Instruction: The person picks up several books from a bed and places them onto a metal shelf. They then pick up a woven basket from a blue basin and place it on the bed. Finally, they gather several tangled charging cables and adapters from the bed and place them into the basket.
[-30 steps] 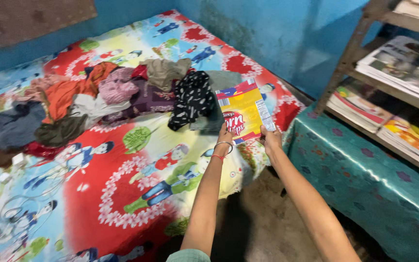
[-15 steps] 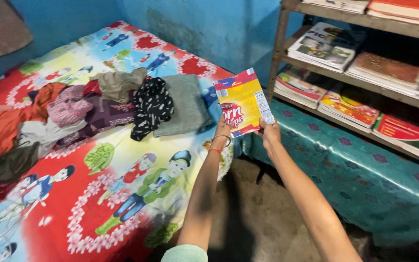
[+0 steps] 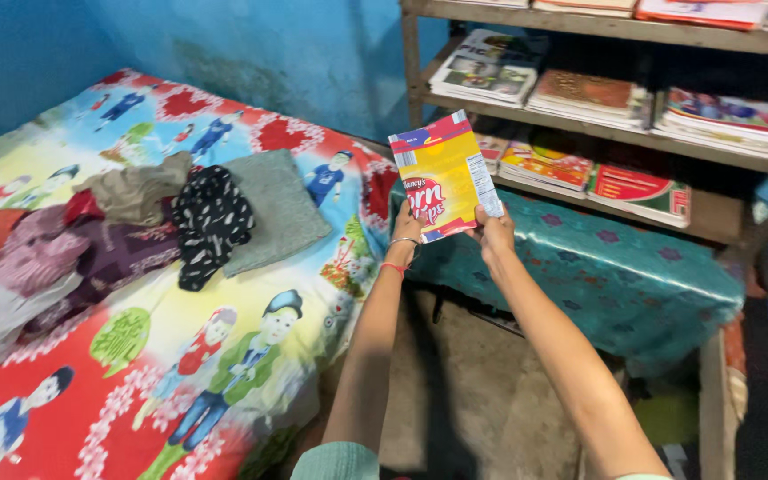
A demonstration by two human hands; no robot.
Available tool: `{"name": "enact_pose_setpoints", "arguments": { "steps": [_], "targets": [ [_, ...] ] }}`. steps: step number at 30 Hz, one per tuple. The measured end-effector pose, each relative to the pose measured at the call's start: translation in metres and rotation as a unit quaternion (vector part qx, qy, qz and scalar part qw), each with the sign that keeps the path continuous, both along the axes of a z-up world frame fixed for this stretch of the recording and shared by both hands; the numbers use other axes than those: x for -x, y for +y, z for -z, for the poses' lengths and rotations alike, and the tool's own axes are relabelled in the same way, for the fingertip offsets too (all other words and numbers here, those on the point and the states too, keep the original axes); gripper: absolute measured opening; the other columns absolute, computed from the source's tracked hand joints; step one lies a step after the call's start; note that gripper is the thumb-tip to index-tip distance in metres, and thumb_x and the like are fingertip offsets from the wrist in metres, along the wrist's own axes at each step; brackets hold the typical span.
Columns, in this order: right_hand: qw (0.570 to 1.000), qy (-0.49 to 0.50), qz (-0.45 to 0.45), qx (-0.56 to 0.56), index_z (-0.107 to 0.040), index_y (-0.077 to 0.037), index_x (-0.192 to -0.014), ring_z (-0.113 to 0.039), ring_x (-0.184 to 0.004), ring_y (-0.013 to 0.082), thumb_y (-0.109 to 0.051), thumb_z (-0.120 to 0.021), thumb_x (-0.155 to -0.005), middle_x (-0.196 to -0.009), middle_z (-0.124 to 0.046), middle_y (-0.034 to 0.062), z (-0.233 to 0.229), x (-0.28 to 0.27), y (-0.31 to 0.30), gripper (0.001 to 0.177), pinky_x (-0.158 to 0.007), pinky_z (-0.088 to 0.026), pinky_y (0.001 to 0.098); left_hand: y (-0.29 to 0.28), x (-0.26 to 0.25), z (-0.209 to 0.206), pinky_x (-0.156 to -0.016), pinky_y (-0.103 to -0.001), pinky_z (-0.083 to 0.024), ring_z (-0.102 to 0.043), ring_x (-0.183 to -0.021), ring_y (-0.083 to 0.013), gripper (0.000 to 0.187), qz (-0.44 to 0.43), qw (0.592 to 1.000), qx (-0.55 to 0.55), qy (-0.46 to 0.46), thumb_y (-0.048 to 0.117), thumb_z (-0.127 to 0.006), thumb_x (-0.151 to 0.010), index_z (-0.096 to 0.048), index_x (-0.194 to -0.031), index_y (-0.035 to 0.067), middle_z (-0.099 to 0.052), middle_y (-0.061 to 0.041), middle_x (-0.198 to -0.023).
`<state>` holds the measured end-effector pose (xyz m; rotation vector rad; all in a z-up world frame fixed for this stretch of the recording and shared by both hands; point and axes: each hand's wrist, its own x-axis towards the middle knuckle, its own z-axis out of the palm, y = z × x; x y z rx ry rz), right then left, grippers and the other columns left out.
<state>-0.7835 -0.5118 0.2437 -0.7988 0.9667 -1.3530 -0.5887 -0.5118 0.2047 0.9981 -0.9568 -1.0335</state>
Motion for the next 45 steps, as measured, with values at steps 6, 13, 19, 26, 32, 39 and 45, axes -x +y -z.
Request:
{"name": "enact_pose_setpoints", "arguments": {
  "steps": [6, 13, 19, 26, 32, 39, 45],
  "targets": [
    [0.997, -0.064, 0.046, 0.010, -0.060, -0.019, -0.134, -0.075, -0.090, 0.0170, -0.014, -0.062, -0.099, -0.111, -0.075, 0.0017, -0.011, 0.053, 0.012, 0.035, -0.075, -0.064, 0.0378, -0.015, 0.054, -0.012, -0.067, -0.026, -0.050, -0.067, -0.093, -0.0133, 0.053, 0.049, 0.998, -0.030, -0.004, -0.003, -0.055, -0.096, -0.048, -0.147, 0.012, -0.072, -0.007, -0.119],
    [0.989, -0.060, 0.120, 0.070, -0.061, -0.019, -0.135, -0.074, -0.090, 0.0153, -0.014, -0.062, -0.101, -0.112, -0.075, 0.0022, -0.047, 0.112, 0.023, 0.034, -0.070, -0.060, 0.0327, -0.024, 0.121, -0.058, -0.083, -0.026, -0.056, -0.070, -0.106, -0.0165, 0.053, 0.136, 0.989, 0.044, 0.036, 0.000, -0.059, -0.098, -0.048, -0.149, 0.008, -0.073, -0.009, -0.123],
    [0.978, -0.087, 0.161, 0.103, -0.060, -0.017, -0.133, -0.075, -0.090, 0.0174, -0.013, -0.062, -0.102, -0.113, -0.074, 0.0038, -0.071, 0.162, 0.030, 0.032, -0.070, -0.062, 0.0331, -0.010, 0.178, -0.100, -0.075, -0.045, -0.066, -0.071, -0.106, -0.0268, 0.056, 0.208, 0.976, -0.037, 0.050, 0.009, -0.063, -0.097, -0.041, -0.148, 0.013, -0.069, -0.010, -0.122],
    [0.964, -0.102, 0.210, 0.131, -0.060, -0.015, -0.133, -0.075, -0.092, 0.0213, -0.012, -0.061, -0.102, -0.113, -0.074, 0.0069, -0.081, 0.210, 0.032, 0.031, -0.072, -0.063, 0.0360, -0.008, 0.231, -0.115, -0.071, -0.048, -0.067, -0.074, -0.098, -0.0334, 0.055, 0.294, 0.954, 0.014, 0.050, 0.004, -0.063, -0.095, -0.040, -0.144, 0.013, -0.066, -0.013, -0.127],
    [0.949, -0.131, 0.243, 0.154, -0.056, -0.016, -0.134, -0.075, -0.097, 0.0232, -0.011, -0.061, -0.100, -0.120, -0.072, 0.0079, -0.092, 0.229, 0.043, 0.035, -0.078, -0.064, 0.0390, -0.023, 0.258, -0.120, -0.069, -0.044, -0.068, -0.070, -0.105, -0.0268, 0.056, 0.328, 0.942, 0.061, 0.033, 0.000, -0.063, -0.095, -0.041, -0.145, 0.013, -0.066, -0.010, -0.126],
    [0.941, -0.105, 0.275, 0.169, -0.058, -0.016, -0.135, -0.074, -0.096, 0.0214, -0.012, -0.061, -0.103, -0.119, -0.072, 0.0064, -0.099, 0.241, 0.050, 0.033, -0.075, -0.061, 0.0361, -0.032, 0.274, -0.130, -0.068, -0.041, -0.069, -0.069, -0.107, -0.0248, 0.058, 0.354, 0.930, 0.096, 0.015, -0.001, -0.063, -0.096, -0.041, -0.148, 0.011, -0.065, -0.011, -0.127],
    [0.934, -0.096, 0.301, 0.167, -0.059, -0.015, -0.133, -0.074, -0.095, 0.0219, -0.013, -0.062, -0.103, -0.118, -0.072, 0.0063, -0.108, 0.248, 0.053, 0.030, -0.073, -0.060, 0.0372, -0.042, 0.289, -0.137, -0.066, -0.040, -0.068, -0.070, -0.103, -0.0248, 0.063, 0.373, 0.923, 0.093, 0.022, -0.003, -0.063, -0.094, -0.037, -0.150, 0.011, -0.067, -0.014, -0.125]
  ]
}}
